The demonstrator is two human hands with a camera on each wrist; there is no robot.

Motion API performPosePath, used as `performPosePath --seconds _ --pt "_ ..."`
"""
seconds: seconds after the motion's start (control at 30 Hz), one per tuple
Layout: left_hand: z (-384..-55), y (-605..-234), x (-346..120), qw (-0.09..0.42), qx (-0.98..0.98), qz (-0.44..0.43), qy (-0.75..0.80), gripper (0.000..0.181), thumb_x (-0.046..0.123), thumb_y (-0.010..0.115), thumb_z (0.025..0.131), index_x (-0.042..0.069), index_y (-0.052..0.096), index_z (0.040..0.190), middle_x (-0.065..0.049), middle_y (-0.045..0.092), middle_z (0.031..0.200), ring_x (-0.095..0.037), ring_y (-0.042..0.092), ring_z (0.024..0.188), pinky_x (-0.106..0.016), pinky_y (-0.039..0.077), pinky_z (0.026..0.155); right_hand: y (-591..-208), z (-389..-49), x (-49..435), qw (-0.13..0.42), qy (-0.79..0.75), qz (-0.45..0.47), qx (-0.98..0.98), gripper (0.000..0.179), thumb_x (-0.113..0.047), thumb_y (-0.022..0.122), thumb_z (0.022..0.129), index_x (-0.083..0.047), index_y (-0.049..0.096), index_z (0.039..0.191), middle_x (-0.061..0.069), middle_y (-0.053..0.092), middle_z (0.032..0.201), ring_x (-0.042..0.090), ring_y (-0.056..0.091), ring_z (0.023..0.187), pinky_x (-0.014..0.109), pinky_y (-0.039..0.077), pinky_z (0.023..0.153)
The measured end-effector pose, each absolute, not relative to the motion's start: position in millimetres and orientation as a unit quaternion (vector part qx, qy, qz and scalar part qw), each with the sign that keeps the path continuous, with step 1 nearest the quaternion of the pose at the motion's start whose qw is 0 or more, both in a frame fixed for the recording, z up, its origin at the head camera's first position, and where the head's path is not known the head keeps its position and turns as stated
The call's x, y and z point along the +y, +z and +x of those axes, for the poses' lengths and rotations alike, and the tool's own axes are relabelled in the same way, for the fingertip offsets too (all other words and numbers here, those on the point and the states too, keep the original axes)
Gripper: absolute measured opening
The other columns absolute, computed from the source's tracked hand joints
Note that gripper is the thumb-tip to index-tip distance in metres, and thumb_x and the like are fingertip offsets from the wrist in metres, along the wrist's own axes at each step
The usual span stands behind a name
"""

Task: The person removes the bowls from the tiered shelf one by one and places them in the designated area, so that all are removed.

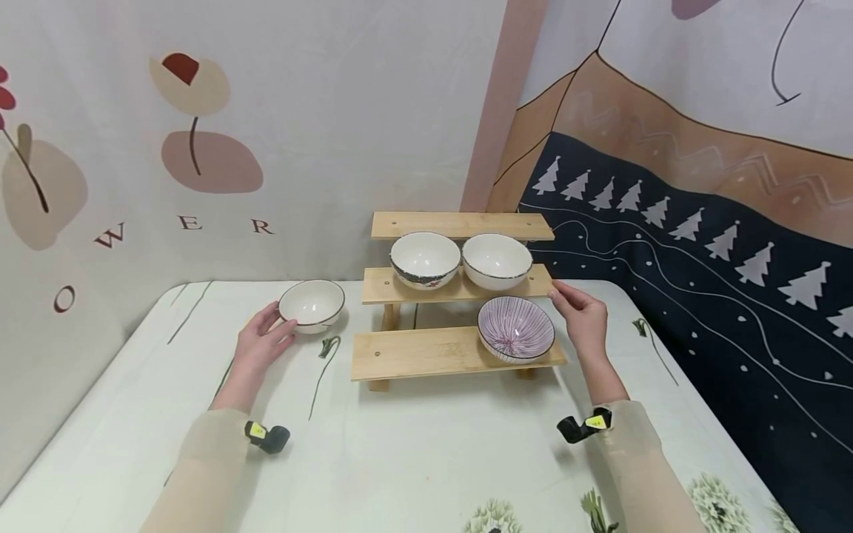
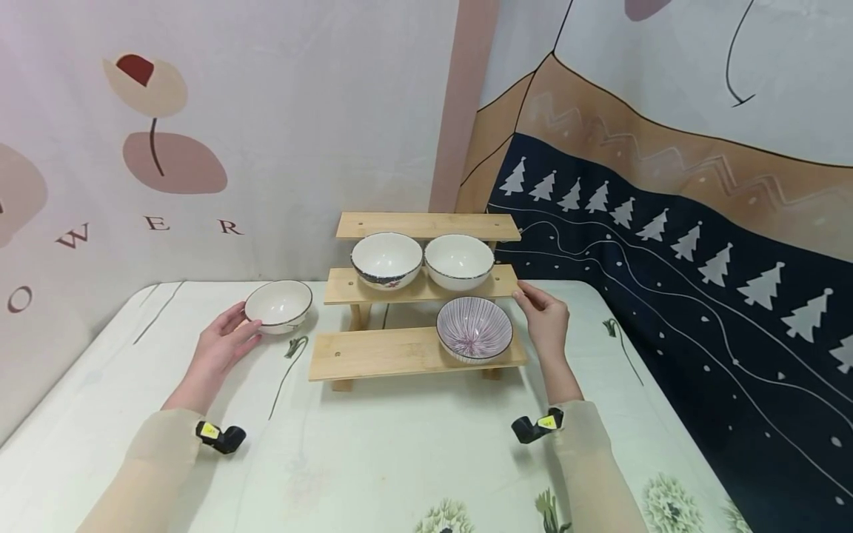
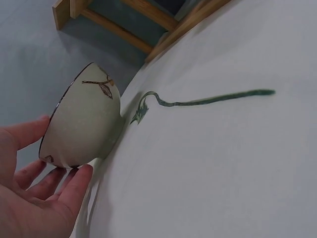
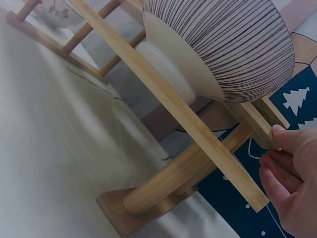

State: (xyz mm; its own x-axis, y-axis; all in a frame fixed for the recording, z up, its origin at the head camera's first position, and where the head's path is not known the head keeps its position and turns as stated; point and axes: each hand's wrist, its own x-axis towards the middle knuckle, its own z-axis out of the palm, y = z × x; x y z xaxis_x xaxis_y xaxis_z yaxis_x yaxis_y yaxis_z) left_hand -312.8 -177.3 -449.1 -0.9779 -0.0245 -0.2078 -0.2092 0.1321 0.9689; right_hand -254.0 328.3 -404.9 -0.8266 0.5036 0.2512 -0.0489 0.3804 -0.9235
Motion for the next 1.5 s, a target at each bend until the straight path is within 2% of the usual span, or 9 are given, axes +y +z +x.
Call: performPosePath --seconds 0.17,0.4,0.6,0.8,0.93,1.07,1.13,1.23,1.5 --pt "-311.1 -448.7 -180.2 0.064 0.762 -0.079 0.639 0.079 0.031 0.060 0.100 0.019 0.012 0.161 -0.008 0.012 0.168 -0.031 0.030 0.151 -0.023 0.046 0.111 -404.9 -254.0 328.2 0.261 0.541 -0.142 -0.787 0.036 -0.021 0.069 0.095 -0.004 0.068 0.127 0.017 0.066 0.129 -0.019 0.059 0.082 0.001 0.052 0.077" --pt "-307.5 -449.3 -184.0 0.047 0.777 -0.079 0.623 0.073 0.032 0.059 0.100 0.016 0.019 0.160 -0.008 0.021 0.167 -0.031 0.035 0.148 -0.007 0.050 0.095 -405.4 -254.4 328.7 0.256 0.540 -0.144 -0.789 0.037 -0.022 0.068 0.095 -0.005 0.067 0.128 0.016 0.067 0.129 -0.018 0.059 0.082 0.001 0.052 0.077" --pt "-305.3 -447.1 -187.1 0.035 0.776 -0.073 0.625 0.072 0.031 0.059 0.100 0.014 0.021 0.159 -0.010 0.025 0.165 -0.032 0.036 0.148 -0.003 0.051 0.088 -405.7 -254.5 328.9 0.262 0.538 -0.141 -0.789 0.036 -0.021 0.068 0.095 -0.004 0.068 0.127 0.018 0.066 0.129 -0.020 0.059 0.081 0.000 0.052 0.076" --pt "-303.6 -442.3 -189.7 0.027 0.765 -0.058 0.641 0.070 0.025 0.059 0.101 0.011 0.022 0.159 -0.012 0.025 0.165 -0.032 0.025 0.152 -0.001 0.051 0.087 -405.7 -254.2 328.8 0.268 0.539 -0.139 -0.787 0.036 -0.021 0.069 0.095 -0.003 0.068 0.126 0.020 0.066 0.128 -0.020 0.059 0.080 0.000 0.052 0.076" --pt "-302.5 -439.0 -190.7 0.017 0.767 -0.058 0.639 0.069 0.023 0.059 0.101 0.010 0.024 0.158 -0.012 0.028 0.164 -0.031 0.027 0.151 -0.002 0.050 0.088 -406.0 -253.7 328.6 0.267 0.540 -0.135 -0.787 0.036 -0.020 0.069 0.095 -0.002 0.068 0.126 0.020 0.066 0.128 -0.021 0.059 0.080 0.000 0.051 0.076" --pt "-300.5 -435.6 -193.1 0.002 0.778 -0.056 0.625 0.068 0.025 0.060 0.100 0.011 0.027 0.157 -0.011 0.033 0.162 -0.016 0.043 0.141 0.000 0.049 0.086 -406.3 -253.3 328.8 0.263 0.541 -0.135 -0.788 0.036 -0.020 0.068 0.095 -0.002 0.067 0.127 0.019 0.066 0.129 -0.020 0.059 0.081 0.000 0.051 0.076" --pt "-299.6 -433.6 -194.4 -0.003 0.769 -0.050 0.637 0.068 0.023 0.061 0.099 0.010 0.028 0.157 -0.013 0.033 0.161 -0.004 0.052 0.127 0.000 0.049 0.086 -406.0 -253.0 328.5 0.261 0.540 -0.137 -0.789 0.036 -0.021 0.068 0.095 -0.003 0.067 0.127 0.018 0.066 0.129 -0.020 0.059 0.081 0.000 0.051 0.077" --pt "-298.5 -430.2 -195.2 -0.008 0.751 -0.037 0.660 0.069 0.020 0.062 0.099 0.007 0.027 0.157 -0.017 0.031 0.161 0.011 0.052 0.106 -0.002 0.052 0.086 -405.5 -252.7 328.2 0.261 0.541 -0.137 -0.788 0.036 -0.021 0.068 0.095 -0.003 0.067 0.127 0.018 0.066 0.129 -0.020 0.059 0.081 0.000 0.052 0.077" --pt "-295.0 -420.8 -193.1 -0.007 0.733 -0.027 0.680 0.070 0.020 0.063 0.098 0.008 0.027 0.157 -0.017 0.029 0.162 0.011 0.055 0.105 -0.004 0.052 0.087 -404.6 -252.6 327.6 0.259 0.541 -0.136 -0.788 0.037 -0.021 0.068 0.095 -0.003 0.067 0.128 0.018 0.066 0.130 -0.021 0.058 0.080 0.000 0.051 0.078"
